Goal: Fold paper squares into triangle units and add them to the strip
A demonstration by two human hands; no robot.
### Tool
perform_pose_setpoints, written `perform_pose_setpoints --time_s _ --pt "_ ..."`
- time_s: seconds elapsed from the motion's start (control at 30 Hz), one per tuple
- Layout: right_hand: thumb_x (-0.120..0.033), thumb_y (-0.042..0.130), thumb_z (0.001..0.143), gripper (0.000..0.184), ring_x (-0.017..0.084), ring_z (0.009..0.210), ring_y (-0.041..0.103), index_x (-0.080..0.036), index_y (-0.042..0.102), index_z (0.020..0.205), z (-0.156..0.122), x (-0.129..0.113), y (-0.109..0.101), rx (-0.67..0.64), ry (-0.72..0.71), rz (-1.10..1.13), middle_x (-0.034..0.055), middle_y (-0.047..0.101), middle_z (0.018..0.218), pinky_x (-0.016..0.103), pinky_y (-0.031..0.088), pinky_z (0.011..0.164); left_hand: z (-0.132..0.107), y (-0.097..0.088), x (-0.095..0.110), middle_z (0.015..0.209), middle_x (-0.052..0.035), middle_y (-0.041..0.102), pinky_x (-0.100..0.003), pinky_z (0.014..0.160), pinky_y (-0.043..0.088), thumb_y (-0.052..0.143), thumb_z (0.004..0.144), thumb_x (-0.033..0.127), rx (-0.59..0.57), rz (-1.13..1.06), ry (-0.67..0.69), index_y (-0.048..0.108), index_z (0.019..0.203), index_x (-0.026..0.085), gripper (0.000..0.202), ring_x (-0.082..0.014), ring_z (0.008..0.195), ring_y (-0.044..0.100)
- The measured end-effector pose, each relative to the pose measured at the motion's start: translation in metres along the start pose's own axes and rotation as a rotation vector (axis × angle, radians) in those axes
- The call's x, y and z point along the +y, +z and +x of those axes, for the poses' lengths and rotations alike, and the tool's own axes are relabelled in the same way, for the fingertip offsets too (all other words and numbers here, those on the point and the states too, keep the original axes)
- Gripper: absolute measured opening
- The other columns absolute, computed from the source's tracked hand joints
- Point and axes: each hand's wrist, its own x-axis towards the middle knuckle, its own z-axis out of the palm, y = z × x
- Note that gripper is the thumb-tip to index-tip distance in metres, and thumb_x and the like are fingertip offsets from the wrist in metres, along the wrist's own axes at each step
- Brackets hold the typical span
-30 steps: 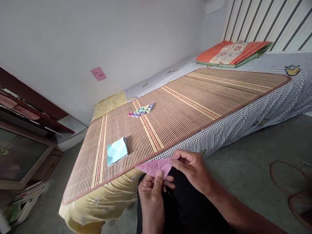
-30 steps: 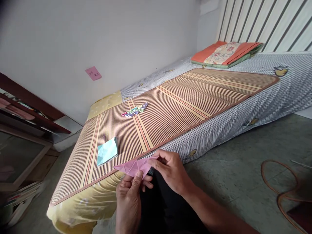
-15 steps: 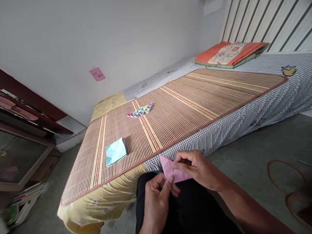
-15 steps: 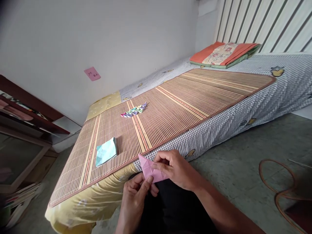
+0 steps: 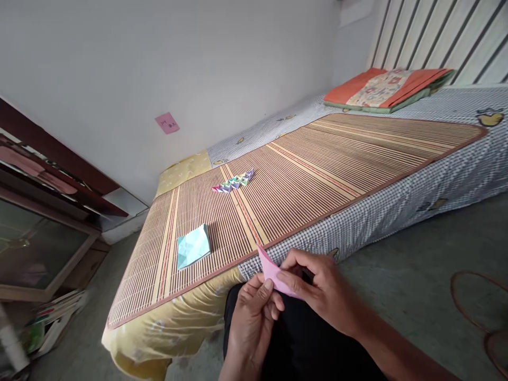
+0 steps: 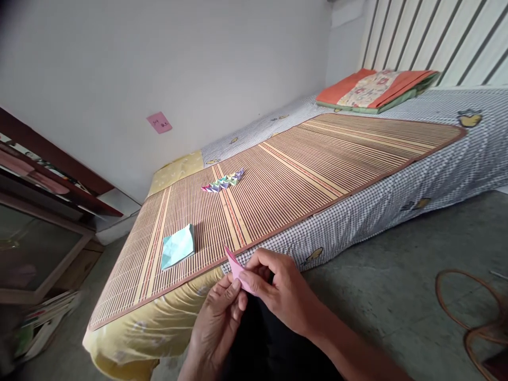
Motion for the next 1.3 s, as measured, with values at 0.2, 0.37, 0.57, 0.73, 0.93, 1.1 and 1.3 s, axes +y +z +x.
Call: perform_pose_setpoints --time_s 0.2,0.37,0.57,0.73,0.93,1.1,1.3 --pt "-0.041 0.065 0.098 0.024 0.016 0.071 0.066 -0.02 0.067 0.087 0.002 -0.003 -0.01 -0.148 0.105 0.247 -0.0003 0.069 0.074 0.026 0.049 0.067 0.003 -0.01 0.0 0.058 -0.0011 0.062 -0.011 0.046 0.033 0.085 0.079 0.027 -0.073 -0.038 -0.047 0.068 0.076 0.01 0.025 -0.0031 0.046 0.046" --pt "-0.042 0.068 0.096 0.023 0.015 0.067 0.065 -0.019 0.068 0.09 0.005 0.0 -0.007 -0.19 0.152 0.291 0.0002 0.071 0.071 0.026 0.049 0.065 0.004 -0.012 -0.002 0.056 -0.0008 0.06 -0.012 0.044 0.026 0.082 0.083 0.028 -0.116 -0.038 -0.065 0.067 0.077 0.01 0.024 -0.0029 0.044 0.04" --pt "-0.038 0.072 0.092 0.022 0.013 0.063 0.06 -0.019 0.067 0.084 0.006 0.0 -0.005 -0.14 0.183 0.222 -0.001 0.067 0.069 0.024 0.046 0.06 0.004 -0.013 -0.004 0.055 -0.0012 0.059 -0.014 0.046 0.025 0.078 0.087 0.031 -0.134 -0.013 -0.072 0.067 0.077 0.01 0.026 -0.0036 0.045 0.038" --pt "-0.039 0.067 0.095 0.025 0.012 0.062 0.055 -0.019 0.065 0.082 0.007 0.003 -0.005 -0.136 0.153 0.203 -0.0024 0.061 0.067 0.024 0.044 0.058 0.005 -0.015 -0.005 0.056 -0.0006 0.059 -0.014 0.047 0.026 0.08 0.085 0.033 -0.131 -0.002 -0.061 0.066 0.077 0.011 0.027 -0.0038 0.046 0.039" --pt "-0.029 0.061 0.095 0.013 0.015 0.066 0.062 -0.02 0.065 0.087 0.006 0.002 -0.005 -0.157 0.171 0.159 -0.0005 0.067 0.072 0.024 0.048 0.059 0.003 -0.013 -0.003 0.055 -0.0004 0.058 -0.015 0.047 0.027 0.079 0.085 0.035 -0.101 0.043 -0.025 0.065 0.076 0.011 0.029 -0.0048 0.047 0.041" --pt "-0.015 0.059 0.091 0.015 0.012 0.057 0.055 -0.021 0.061 0.077 0.005 0.002 -0.001 -0.168 0.134 0.056 -0.0042 0.06 0.063 0.022 0.042 0.054 0.005 -0.006 0.002 0.055 -0.0003 0.06 -0.016 0.047 0.027 0.081 0.084 0.037 -0.049 0.125 0.059 0.065 0.074 0.012 0.031 -0.0049 0.046 0.042" --pt "-0.024 0.058 0.096 0.018 0.014 0.06 0.053 -0.021 0.058 0.079 0.005 0.016 0.01 0.054 -0.026 -0.199 -0.0011 0.058 0.069 0.026 0.042 0.056 -0.006 0.008 0.004 0.081 -0.0017 0.07 -0.021 0.056 0.041 0.07 0.091 0.05 0.074 0.227 0.217 0.065 0.124 0.02 0.045 -0.0104 0.058 0.054"
